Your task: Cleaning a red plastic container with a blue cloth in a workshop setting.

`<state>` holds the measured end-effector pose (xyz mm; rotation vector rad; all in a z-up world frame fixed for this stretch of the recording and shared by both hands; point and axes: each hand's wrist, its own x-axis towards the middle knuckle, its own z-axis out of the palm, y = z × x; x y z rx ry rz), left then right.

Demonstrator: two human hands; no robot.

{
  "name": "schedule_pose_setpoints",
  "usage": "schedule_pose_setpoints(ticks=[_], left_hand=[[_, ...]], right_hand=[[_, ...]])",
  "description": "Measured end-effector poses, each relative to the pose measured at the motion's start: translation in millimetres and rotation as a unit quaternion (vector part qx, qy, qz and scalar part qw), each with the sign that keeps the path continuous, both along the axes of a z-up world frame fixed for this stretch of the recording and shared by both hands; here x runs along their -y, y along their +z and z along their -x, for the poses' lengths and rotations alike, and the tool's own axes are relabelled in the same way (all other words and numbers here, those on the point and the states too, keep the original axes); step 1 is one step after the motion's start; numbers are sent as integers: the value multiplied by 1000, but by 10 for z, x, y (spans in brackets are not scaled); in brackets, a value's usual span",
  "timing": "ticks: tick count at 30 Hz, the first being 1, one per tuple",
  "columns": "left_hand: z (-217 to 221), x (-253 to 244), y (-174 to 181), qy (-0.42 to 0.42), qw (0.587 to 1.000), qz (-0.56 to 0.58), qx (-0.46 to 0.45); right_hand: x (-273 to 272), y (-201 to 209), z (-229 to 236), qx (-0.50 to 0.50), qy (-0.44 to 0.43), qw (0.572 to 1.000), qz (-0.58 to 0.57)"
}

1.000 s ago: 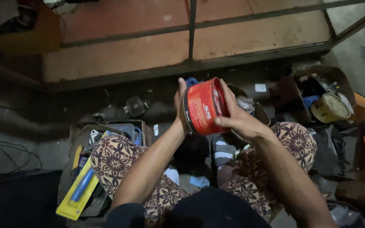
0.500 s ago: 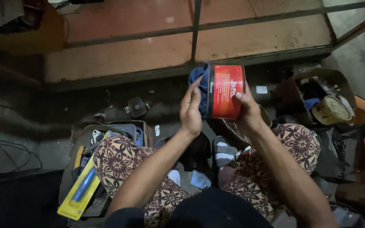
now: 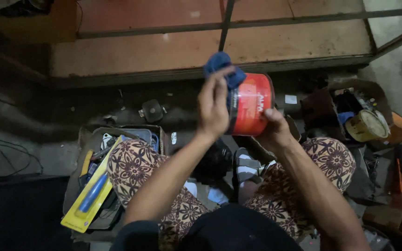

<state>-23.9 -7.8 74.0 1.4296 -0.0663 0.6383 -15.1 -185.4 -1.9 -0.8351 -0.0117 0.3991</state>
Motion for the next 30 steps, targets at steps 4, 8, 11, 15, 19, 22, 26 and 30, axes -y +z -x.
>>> schedule_pose_setpoints(ticks=[4, 8, 11, 15, 19, 22, 26, 30], left_hand=[[364, 36, -164, -6, 997, -77, 25], [410, -89, -55, -3, 983, -177, 39], [312, -406, 175, 3, 966, -260, 10], [304, -704, 479, -4, 989, -148, -9], [452, -373, 287, -144, 986, -85, 18], [394, -147, -61, -197, 960, -190, 61], [144, -135, -41, -99, 936, -244, 234], [-79, -197, 200, -44, 965, -159, 203]], right_hand=[[-36, 347, -1, -28, 8, 999, -40], [22, 594, 31, 0, -57, 998, -35], [-80, 897, 109, 8, -92, 994, -51], [6, 922, 49, 11, -104, 991, -82], [-63, 933, 116, 45, -53, 990, -126], [-121, 877, 69, 60, -18, 991, -121], [10, 727, 76, 60, 1, 995, -79], [-165, 990, 275, 63, 70, 988, -123]])
